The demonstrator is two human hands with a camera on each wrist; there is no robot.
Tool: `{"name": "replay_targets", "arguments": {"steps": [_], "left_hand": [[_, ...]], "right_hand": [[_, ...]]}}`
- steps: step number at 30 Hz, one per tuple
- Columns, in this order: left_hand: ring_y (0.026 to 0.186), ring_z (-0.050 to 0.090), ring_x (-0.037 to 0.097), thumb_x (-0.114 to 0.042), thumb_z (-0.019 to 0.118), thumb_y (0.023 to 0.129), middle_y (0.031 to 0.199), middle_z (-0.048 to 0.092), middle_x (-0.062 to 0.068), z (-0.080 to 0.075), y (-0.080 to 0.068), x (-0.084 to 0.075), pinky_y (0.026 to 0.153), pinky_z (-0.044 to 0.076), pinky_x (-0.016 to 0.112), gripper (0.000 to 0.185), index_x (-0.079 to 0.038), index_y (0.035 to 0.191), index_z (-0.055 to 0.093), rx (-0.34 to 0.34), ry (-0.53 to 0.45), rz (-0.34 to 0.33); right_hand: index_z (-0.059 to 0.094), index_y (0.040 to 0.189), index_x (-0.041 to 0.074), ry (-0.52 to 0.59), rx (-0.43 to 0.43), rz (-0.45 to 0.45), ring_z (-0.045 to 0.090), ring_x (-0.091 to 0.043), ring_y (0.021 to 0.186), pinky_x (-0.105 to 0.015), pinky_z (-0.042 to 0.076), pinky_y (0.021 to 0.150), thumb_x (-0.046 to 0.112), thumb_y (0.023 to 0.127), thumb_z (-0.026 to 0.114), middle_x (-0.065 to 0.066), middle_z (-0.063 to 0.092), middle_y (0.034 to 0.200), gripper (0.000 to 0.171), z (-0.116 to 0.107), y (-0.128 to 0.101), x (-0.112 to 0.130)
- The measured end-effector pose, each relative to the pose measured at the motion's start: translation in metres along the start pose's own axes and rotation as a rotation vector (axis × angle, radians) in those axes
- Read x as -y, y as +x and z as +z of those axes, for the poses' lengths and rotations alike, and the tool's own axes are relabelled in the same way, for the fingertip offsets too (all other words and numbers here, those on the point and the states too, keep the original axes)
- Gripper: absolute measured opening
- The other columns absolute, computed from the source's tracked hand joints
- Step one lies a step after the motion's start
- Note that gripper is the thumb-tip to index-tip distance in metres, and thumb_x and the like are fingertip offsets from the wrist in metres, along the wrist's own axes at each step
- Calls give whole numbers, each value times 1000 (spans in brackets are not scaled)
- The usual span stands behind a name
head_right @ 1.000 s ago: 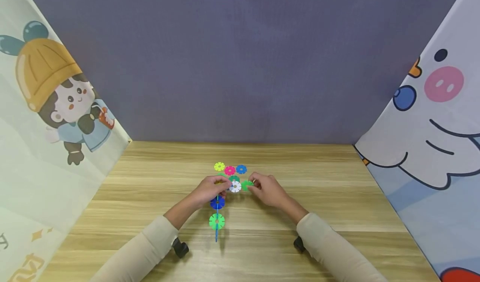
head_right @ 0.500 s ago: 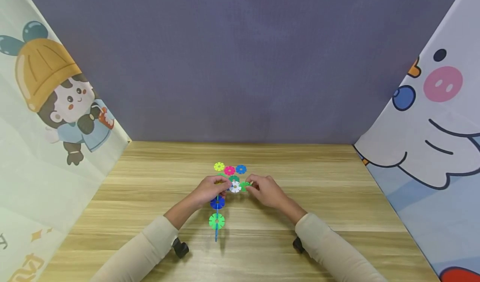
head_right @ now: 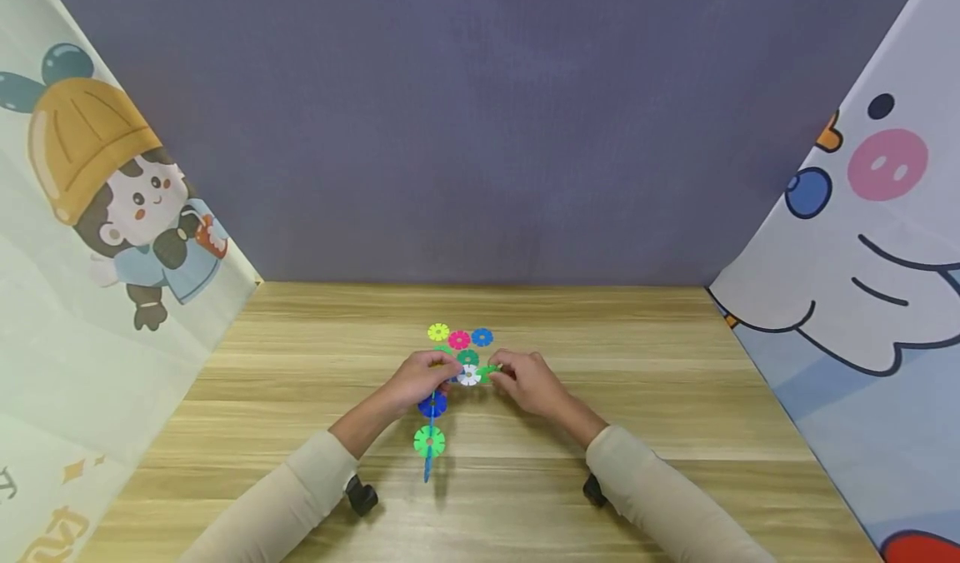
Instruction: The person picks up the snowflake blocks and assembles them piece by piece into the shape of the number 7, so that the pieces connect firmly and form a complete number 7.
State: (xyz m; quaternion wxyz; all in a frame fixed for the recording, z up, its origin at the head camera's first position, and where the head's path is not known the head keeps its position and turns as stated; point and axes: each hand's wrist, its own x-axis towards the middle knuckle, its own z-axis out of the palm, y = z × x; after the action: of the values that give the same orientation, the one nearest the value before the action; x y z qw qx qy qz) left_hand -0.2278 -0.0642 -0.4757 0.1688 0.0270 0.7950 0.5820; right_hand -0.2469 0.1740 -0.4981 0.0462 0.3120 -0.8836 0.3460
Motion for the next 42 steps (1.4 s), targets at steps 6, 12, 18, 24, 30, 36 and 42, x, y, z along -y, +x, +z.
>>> {"name": "replay_targets", "arguments": {"steps": [6, 12, 18, 24, 30, 36, 42], "left_hand": [[57, 51, 9, -34, 68, 97, 77, 64, 10, 5, -2, -6, 47, 41, 20, 23, -12, 102, 74, 18, -19, -8], [61, 52, 10, -34, 67, 97, 85, 67, 15, -1, -4, -10, 48, 40, 19, 23, -12, 99, 74, -51, 13, 17], [65, 54, 11, -35, 67, 98, 85, 64, 9, -3, -1, -10, 49, 41, 18, 25, -10, 99, 73, -22, -45, 2], [68, 56, 12, -31, 67, 98, 86, 64, 8, 2, 0, -10, 51, 43, 19, 25, -7, 101, 72, -57, -67, 0], [61, 52, 10, -31, 66, 99, 79, 61, 6, 3, -2, -11, 48, 39, 19, 24, -8, 100, 72, -46, -61, 3], [64, 53, 11, -31, 66, 99, 81, 60, 5, 0, -4, -9, 50, 41, 20, 23, -9, 99, 72, -33, -63, -2], [65, 53, 12, -30, 67, 98, 83, 61, 7, 0, -4, -10, 50, 40, 20, 20, -10, 98, 73, -53, -56, -6]], "right_hand": [[70, 93, 13, 99, -2, -24, 65, -10, 60, -20, 53, 58, 2, 97, 65, -1, 70, 69, 13, -1, -1, 1], [69, 90, 15, -19, -15, -35, 46, 3, 55, -18, 45, 52, 12, 98, 68, 11, 58, 64, 8, -7, 0, 5], [72, 93, 12, -17, -20, -63, 47, 4, 56, -17, 46, 52, 12, 97, 69, 8, 65, 68, 5, -9, 3, 3], [73, 93, 10, -5, -55, -124, 47, 7, 56, -17, 46, 51, 8, 95, 70, 5, 68, 68, 4, -9, 3, 4], [73, 91, 10, -16, -75, -180, 44, 8, 56, -16, 44, 49, 5, 93, 71, 3, 67, 67, 6, -8, 2, 1], [70, 86, 13, -67, -33, -223, 40, 8, 56, -14, 40, 49, 10, 94, 72, 10, 59, 64, 9, -9, 3, 0], [73, 90, 13, -48, 7, -199, 42, 7, 56, -15, 41, 50, 13, 96, 70, 9, 61, 66, 7, -11, 5, 2]]}}
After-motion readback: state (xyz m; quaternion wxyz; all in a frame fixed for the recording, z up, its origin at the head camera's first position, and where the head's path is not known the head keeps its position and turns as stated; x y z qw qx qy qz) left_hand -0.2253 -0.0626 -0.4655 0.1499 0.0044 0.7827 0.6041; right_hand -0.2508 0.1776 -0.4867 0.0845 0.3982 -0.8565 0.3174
